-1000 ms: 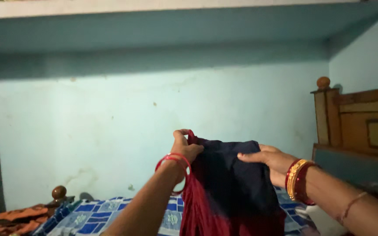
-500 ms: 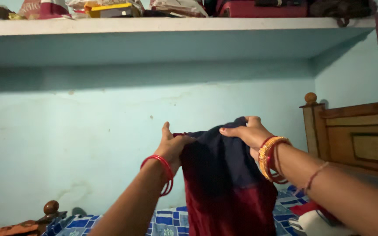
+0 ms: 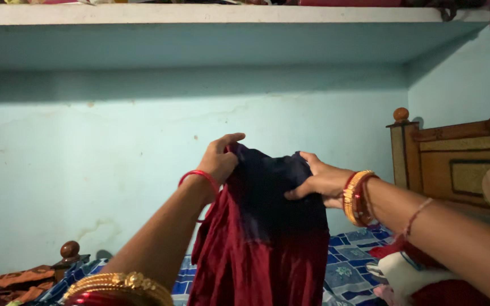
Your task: The person folds several garments on a bed, including a brown cloth, a maroon top, a green cloth, and a red garment. Each item is smoothed, folded into a compact shape, and placed on a growing pile on the bed.
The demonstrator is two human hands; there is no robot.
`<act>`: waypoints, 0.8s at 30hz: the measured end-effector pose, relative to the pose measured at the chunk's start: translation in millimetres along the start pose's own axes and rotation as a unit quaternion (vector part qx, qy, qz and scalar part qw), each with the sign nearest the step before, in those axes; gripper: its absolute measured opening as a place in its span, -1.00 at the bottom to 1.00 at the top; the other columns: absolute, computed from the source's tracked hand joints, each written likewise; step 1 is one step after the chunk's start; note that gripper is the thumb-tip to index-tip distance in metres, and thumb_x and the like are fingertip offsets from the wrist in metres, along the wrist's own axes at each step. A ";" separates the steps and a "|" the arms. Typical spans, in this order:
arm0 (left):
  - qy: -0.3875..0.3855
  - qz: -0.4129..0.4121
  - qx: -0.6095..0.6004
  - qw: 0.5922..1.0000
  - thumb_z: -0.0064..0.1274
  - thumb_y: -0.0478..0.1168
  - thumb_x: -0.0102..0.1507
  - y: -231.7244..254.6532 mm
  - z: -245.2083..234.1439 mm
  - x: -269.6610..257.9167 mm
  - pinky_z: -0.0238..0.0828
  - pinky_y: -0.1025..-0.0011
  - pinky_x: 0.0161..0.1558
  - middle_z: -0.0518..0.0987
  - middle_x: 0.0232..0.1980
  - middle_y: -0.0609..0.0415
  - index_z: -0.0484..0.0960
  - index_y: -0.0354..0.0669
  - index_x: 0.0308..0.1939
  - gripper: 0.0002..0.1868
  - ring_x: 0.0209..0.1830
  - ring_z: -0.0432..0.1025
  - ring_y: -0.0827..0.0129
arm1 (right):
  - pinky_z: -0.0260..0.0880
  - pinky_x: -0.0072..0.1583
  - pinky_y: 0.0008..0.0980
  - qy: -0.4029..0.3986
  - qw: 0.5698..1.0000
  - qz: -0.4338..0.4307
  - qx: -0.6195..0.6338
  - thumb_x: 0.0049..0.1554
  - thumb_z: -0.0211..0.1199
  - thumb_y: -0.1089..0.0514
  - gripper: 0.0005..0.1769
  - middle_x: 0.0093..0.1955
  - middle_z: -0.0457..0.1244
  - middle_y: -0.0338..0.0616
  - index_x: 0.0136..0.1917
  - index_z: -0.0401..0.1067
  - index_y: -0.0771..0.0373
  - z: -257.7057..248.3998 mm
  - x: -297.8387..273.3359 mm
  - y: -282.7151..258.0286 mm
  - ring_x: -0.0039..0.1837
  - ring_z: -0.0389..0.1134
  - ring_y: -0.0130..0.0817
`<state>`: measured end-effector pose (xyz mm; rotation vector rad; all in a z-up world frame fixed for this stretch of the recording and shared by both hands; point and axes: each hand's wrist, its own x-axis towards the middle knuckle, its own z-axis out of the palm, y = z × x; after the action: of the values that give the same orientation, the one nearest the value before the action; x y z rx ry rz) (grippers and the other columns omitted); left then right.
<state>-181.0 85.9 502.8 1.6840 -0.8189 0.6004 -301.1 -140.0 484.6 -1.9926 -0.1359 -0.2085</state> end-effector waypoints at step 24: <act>-0.247 -0.100 0.172 0.948 0.37 -0.22 0.00 107.7 -17.0 -59.8 0.36 0.32 0.33 0.71 0.12 -0.15 0.60 -0.19 0.22 -0.32 0.18 0.56 0.19 | 0.41 0.30 -0.29 0.003 0.961 -0.235 -0.148 -0.10 0.51 0.21 -0.29 0.17 0.38 -0.09 0.33 0.40 0.24 -42.7 4.9 -24.8 0.23 0.42 -0.28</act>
<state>-301.9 99.4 528.7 2.2581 -0.9123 0.1802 -304.7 -168.4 525.1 -2.2309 -0.6090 -0.5672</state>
